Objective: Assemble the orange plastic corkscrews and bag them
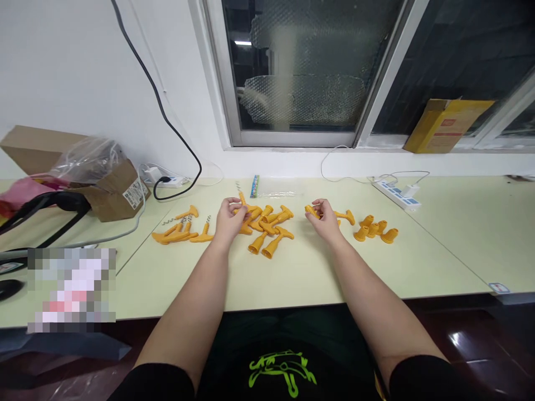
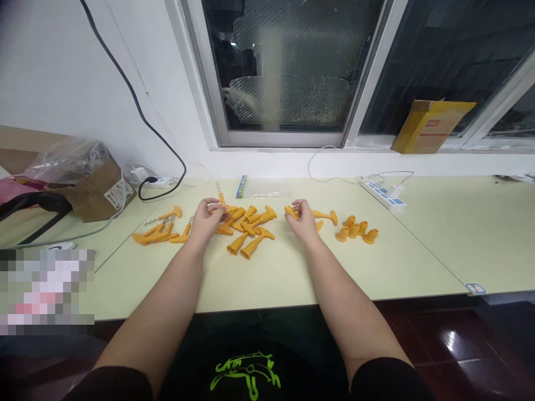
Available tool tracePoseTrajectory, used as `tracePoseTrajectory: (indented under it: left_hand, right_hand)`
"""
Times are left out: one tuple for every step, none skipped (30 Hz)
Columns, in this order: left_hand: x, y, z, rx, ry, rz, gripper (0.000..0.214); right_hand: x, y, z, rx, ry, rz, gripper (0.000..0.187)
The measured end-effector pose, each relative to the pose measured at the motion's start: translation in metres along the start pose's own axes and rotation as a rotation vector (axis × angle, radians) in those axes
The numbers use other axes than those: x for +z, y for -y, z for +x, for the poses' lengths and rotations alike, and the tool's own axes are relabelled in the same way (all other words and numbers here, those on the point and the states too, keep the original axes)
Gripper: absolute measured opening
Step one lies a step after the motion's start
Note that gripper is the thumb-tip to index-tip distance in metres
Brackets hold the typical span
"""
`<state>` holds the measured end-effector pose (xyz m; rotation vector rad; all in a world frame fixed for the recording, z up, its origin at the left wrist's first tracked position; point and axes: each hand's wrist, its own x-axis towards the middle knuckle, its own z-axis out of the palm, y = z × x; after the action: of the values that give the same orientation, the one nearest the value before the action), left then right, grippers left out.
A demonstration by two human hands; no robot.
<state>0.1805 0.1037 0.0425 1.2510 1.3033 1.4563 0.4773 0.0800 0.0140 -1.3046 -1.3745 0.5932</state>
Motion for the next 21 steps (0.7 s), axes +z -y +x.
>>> tracePoseTrajectory:
  left_hand:
    - [-0.006,0.003,0.005,0.041,-0.06,0.089,0.037]
    - [-0.013,0.005,0.01,0.065,-0.112,0.182,0.034]
    - [-0.02,0.007,0.014,0.072,-0.162,0.28,0.031]
    - [-0.027,0.008,0.018,0.071,-0.203,0.374,0.028]
    - [-0.034,0.009,0.021,0.063,-0.233,0.459,0.025]
    - [-0.041,0.01,0.024,0.048,-0.254,0.532,0.023]
    - [-0.047,0.012,0.027,0.025,-0.267,0.589,0.021]
    - [-0.053,0.013,0.029,-0.003,-0.276,0.631,0.02]
    - [-0.058,0.014,0.031,-0.027,-0.282,0.662,0.02]
    - [-0.062,0.016,0.033,-0.045,-0.289,0.684,0.02]
    - [-0.065,0.018,0.035,-0.06,-0.301,0.702,0.02]
    - [-0.068,0.02,0.037,-0.07,-0.312,0.716,0.021]
    - [-0.07,0.022,0.038,-0.078,-0.323,0.73,0.022]
    - [-0.072,0.024,0.04,-0.088,-0.337,0.742,0.023]
    - [-0.073,0.026,0.041,-0.099,-0.353,0.752,0.024]
    - [-0.074,0.028,0.042,-0.103,-0.369,0.759,0.025]
    - [-0.075,0.03,0.043,-0.096,-0.38,0.763,0.025]
    - [-0.076,0.031,0.043,-0.084,-0.391,0.765,0.026]
    - [-0.077,0.032,0.044,-0.07,-0.402,0.769,0.026]
    - [-0.078,0.033,0.044,-0.059,-0.407,0.776,0.026]
    - [-0.078,0.034,0.044,-0.053,-0.411,0.788,0.027]
  right_hand:
    - [-0.002,-0.002,0.002,0.005,-0.002,-0.012,0.037]
    - [-0.005,-0.003,0.004,0.001,-0.003,-0.031,0.038]
    - [-0.008,-0.004,0.006,-0.009,-0.012,-0.061,0.038]
    - [-0.012,-0.004,0.007,-0.021,-0.034,-0.108,0.037]
    - [-0.018,-0.004,0.008,-0.026,-0.072,-0.175,0.035]
    - [-0.025,-0.004,0.009,-0.02,-0.119,-0.26,0.034]
    - [-0.032,-0.003,0.01,-0.003,-0.168,-0.358,0.031]
    - [-0.041,-0.003,0.01,0.028,-0.213,-0.46,0.029]
    - [-0.05,-0.003,0.01,0.072,-0.244,-0.554,0.027]
    - [-0.058,-0.003,0.011,0.124,-0.262,-0.631,0.025]
    - [-0.066,-0.004,0.012,0.179,-0.272,-0.692,0.024]
    - [-0.073,-0.005,0.013,0.234,-0.275,-0.74,0.022]
    - [-0.079,-0.007,0.014,0.286,-0.271,-0.773,0.021]
    - [-0.083,-0.01,0.015,0.331,-0.26,-0.793,0.021]
    - [-0.086,-0.013,0.017,0.364,-0.243,-0.801,0.021]
    - [-0.088,-0.017,0.019,0.387,-0.223,-0.8,0.021]
    - [-0.09,-0.02,0.02,0.404,-0.206,-0.797,0.022]
    - [-0.091,-0.024,0.022,0.416,-0.197,-0.795,0.022]
    - [-0.092,-0.028,0.023,0.426,-0.195,-0.798,0.022]
    - [-0.094,-0.031,0.024,0.44,-0.201,-0.805,0.022]
    - [-0.095,-0.033,0.025,0.457,-0.211,-0.812,0.021]
